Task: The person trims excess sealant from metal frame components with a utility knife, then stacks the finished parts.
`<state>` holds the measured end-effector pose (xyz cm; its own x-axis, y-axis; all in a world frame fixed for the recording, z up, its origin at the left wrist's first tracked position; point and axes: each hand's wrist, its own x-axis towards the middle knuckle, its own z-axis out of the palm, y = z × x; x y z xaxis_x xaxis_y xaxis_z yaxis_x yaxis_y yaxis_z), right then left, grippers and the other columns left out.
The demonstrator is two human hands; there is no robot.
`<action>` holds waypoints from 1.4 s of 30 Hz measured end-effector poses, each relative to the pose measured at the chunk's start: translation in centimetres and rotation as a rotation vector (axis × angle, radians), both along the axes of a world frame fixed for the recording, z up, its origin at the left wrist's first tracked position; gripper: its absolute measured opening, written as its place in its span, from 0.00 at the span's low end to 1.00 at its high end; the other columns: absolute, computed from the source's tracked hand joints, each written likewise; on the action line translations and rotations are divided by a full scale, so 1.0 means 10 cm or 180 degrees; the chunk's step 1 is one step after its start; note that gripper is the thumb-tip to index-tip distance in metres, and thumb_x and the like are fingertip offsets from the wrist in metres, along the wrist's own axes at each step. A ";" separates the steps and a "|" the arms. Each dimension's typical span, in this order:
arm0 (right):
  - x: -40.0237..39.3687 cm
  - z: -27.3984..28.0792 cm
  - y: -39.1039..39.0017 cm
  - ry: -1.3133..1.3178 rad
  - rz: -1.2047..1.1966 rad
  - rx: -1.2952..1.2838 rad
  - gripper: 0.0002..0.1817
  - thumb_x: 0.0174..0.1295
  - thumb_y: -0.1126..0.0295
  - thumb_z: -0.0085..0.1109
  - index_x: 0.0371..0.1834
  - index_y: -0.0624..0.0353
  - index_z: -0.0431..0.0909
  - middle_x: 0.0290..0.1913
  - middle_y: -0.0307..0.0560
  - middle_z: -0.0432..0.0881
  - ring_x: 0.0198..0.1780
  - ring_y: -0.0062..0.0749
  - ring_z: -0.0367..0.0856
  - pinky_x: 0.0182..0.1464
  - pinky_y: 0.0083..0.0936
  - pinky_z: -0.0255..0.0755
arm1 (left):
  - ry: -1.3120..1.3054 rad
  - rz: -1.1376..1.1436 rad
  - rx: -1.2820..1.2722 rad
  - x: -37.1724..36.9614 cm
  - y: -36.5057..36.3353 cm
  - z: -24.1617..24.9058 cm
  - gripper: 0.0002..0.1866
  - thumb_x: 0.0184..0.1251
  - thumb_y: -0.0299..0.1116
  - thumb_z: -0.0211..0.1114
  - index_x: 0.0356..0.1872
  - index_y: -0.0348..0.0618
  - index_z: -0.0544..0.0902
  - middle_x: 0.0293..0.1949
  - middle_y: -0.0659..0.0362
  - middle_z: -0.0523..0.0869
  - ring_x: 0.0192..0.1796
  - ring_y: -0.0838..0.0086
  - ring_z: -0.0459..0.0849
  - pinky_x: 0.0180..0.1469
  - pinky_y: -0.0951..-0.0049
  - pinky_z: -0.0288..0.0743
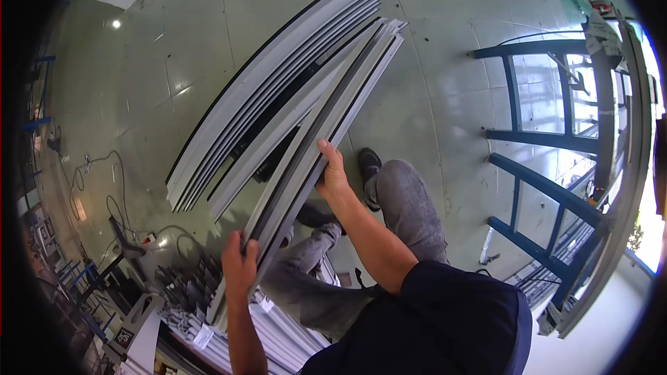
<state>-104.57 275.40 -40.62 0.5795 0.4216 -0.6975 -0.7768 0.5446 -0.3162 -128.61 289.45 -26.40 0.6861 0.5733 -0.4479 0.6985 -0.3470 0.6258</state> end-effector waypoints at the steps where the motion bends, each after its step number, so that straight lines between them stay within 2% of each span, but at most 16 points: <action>1: 0.08 -0.14 0.06 -0.0129 -0.0050 -0.0030 0.40 0.59 0.51 0.77 0.66 0.67 0.71 0.55 0.53 0.83 0.57 0.44 0.84 0.61 0.46 0.80 | -0.0052 0.0093 -0.0051 0.08 0.09 -0.17 0.19 0.74 0.42 0.68 0.47 0.33 0.78 0.35 0.42 0.82 0.38 0.46 0.82 0.45 0.56 0.75; 2: 0.13 -0.36 0.11 -0.0158 -0.0166 -0.0048 0.43 0.57 0.51 0.78 0.66 0.69 0.69 0.58 0.56 0.81 0.59 0.45 0.83 0.62 0.47 0.80 | 0.0212 -0.0114 -0.0172 0.17 0.25 -0.32 0.18 0.78 0.42 0.64 0.45 0.33 0.79 0.31 0.42 0.81 0.34 0.49 0.80 0.40 0.57 0.73; 5: 0.33 -0.80 0.22 -0.0139 -0.0377 -0.0148 0.45 0.56 0.51 0.79 0.67 0.69 0.67 0.60 0.58 0.79 0.60 0.47 0.82 0.63 0.49 0.79 | 0.0094 -0.0586 0.0156 0.52 0.44 -0.72 0.18 0.77 0.43 0.65 0.44 0.32 0.79 0.30 0.41 0.81 0.32 0.50 0.80 0.39 0.56 0.73; 6: 0.39 -0.86 0.22 -0.0225 -0.0506 -0.0089 0.45 0.55 0.53 0.81 0.67 0.70 0.67 0.61 0.60 0.78 0.61 0.50 0.81 0.65 0.51 0.77 | 0.0220 -0.0679 0.0144 0.58 0.52 -0.88 0.18 0.77 0.42 0.65 0.44 0.31 0.81 0.33 0.40 0.84 0.34 0.47 0.82 0.41 0.57 0.74; 10: 0.56 -1.23 0.24 -0.0318 -0.0778 -0.0661 0.43 0.56 0.53 0.80 0.66 0.71 0.72 0.61 0.59 0.81 0.60 0.50 0.83 0.63 0.50 0.80 | -0.0171 -0.0939 0.0727 0.76 0.60 -1.51 0.17 0.74 0.39 0.67 0.48 0.30 0.85 0.39 0.40 0.88 0.42 0.44 0.87 0.45 0.57 0.78; 12: 0.68 -1.37 0.24 -0.0289 -0.0827 -0.0741 0.44 0.54 0.55 0.83 0.67 0.71 0.71 0.63 0.60 0.80 0.62 0.50 0.82 0.64 0.50 0.79 | -0.0331 -0.0929 0.0877 0.83 0.68 -1.80 0.17 0.74 0.38 0.68 0.48 0.30 0.86 0.40 0.40 0.88 0.42 0.45 0.87 0.45 0.57 0.78; 13: 0.75 -1.47 0.27 -0.0362 -0.0795 -0.0790 0.46 0.53 0.54 0.84 0.67 0.71 0.70 0.63 0.60 0.79 0.63 0.49 0.81 0.65 0.49 0.77 | -0.0416 -0.0938 0.0948 0.89 0.70 -1.88 0.17 0.74 0.38 0.68 0.48 0.30 0.87 0.40 0.40 0.88 0.42 0.45 0.87 0.45 0.58 0.78; 16: 0.92 -1.64 0.45 -0.0484 -0.0720 -0.1029 0.52 0.47 0.51 0.88 0.68 0.73 0.68 0.66 0.60 0.78 0.66 0.47 0.78 0.70 0.41 0.71 | -0.0495 -0.0740 0.0862 0.99 0.81 -2.05 0.14 0.70 0.32 0.71 0.50 0.31 0.87 0.42 0.43 0.91 0.42 0.55 0.91 0.46 0.63 0.80; 18: 1.03 -1.70 0.58 -0.0514 -0.0623 -0.1146 0.54 0.45 0.49 0.88 0.68 0.73 0.69 0.66 0.60 0.78 0.68 0.47 0.77 0.70 0.41 0.70 | -0.0467 -0.0689 0.0669 1.06 0.93 -2.13 0.14 0.69 0.28 0.72 0.52 0.31 0.87 0.42 0.44 0.92 0.41 0.63 0.91 0.46 0.67 0.80; 20: 1.13 -1.87 0.72 -0.0427 -0.0463 -0.1513 0.58 0.40 0.44 0.89 0.66 0.74 0.70 0.67 0.63 0.77 0.70 0.50 0.76 0.72 0.41 0.69 | -0.0596 -0.0755 0.0801 1.07 1.07 -2.32 0.15 0.70 0.28 0.71 0.53 0.31 0.86 0.41 0.44 0.92 0.40 0.64 0.91 0.46 0.67 0.80; 24: 1.24 -1.67 0.75 -0.0168 -0.0178 -0.2073 0.61 0.37 0.39 0.88 0.66 0.75 0.70 0.68 0.65 0.77 0.70 0.53 0.76 0.72 0.42 0.69 | -0.0645 -0.0842 0.1016 1.20 1.19 -2.46 0.14 0.70 0.28 0.72 0.52 0.31 0.87 0.37 0.45 0.91 0.37 0.64 0.90 0.43 0.68 0.80; 27: 1.28 -1.74 0.76 -0.0334 -0.0124 -0.2225 0.59 0.42 0.37 0.86 0.65 0.76 0.70 0.67 0.65 0.78 0.69 0.54 0.77 0.71 0.42 0.70 | -0.0643 -0.0850 0.1013 1.28 1.22 -2.55 0.13 0.69 0.28 0.72 0.50 0.30 0.87 0.36 0.45 0.91 0.36 0.64 0.89 0.42 0.67 0.79; 34: 1.33 -1.94 0.69 -0.0403 -0.0219 -0.2222 0.49 0.60 0.36 0.71 0.61 0.78 0.73 0.64 0.70 0.80 0.68 0.56 0.79 0.69 0.44 0.71 | -0.0605 -0.0891 0.1176 1.44 1.23 -2.73 0.10 0.68 0.26 0.73 0.46 0.30 0.87 0.36 0.44 0.90 0.34 0.60 0.89 0.39 0.65 0.79; 38: 1.35 -1.93 0.62 -0.0571 -0.0023 -0.2541 0.43 0.57 0.43 0.73 0.58 0.76 0.77 0.61 0.70 0.83 0.65 0.57 0.81 0.68 0.44 0.72 | -0.0706 -0.0903 0.1294 1.45 1.23 -2.84 0.11 0.66 0.27 0.74 0.45 0.31 0.88 0.37 0.45 0.89 0.35 0.56 0.89 0.39 0.62 0.79; 41: 1.36 -1.90 0.56 -0.0524 0.0034 -0.2628 0.40 0.54 0.47 0.75 0.56 0.75 0.80 0.59 0.69 0.85 0.63 0.58 0.83 0.66 0.44 0.74 | -0.0568 -0.1283 0.1884 1.48 1.15 -2.75 0.09 0.64 0.28 0.75 0.42 0.34 0.88 0.37 0.48 0.88 0.36 0.55 0.88 0.40 0.60 0.79; 42: 1.37 -1.91 0.53 -0.0523 0.0057 -0.2645 0.40 0.53 0.47 0.75 0.56 0.75 0.80 0.58 0.69 0.85 0.62 0.58 0.84 0.66 0.44 0.74 | -0.0516 -0.1242 0.1821 1.47 1.15 -2.76 0.09 0.64 0.28 0.75 0.41 0.34 0.88 0.36 0.48 0.87 0.36 0.56 0.87 0.40 0.61 0.79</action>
<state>-90.84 280.72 -59.74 0.6988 -0.1808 -0.6921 -0.6922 0.0731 -0.7180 -113.92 300.97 -53.98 0.9217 0.3870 -0.0249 0.3699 -0.8581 0.3561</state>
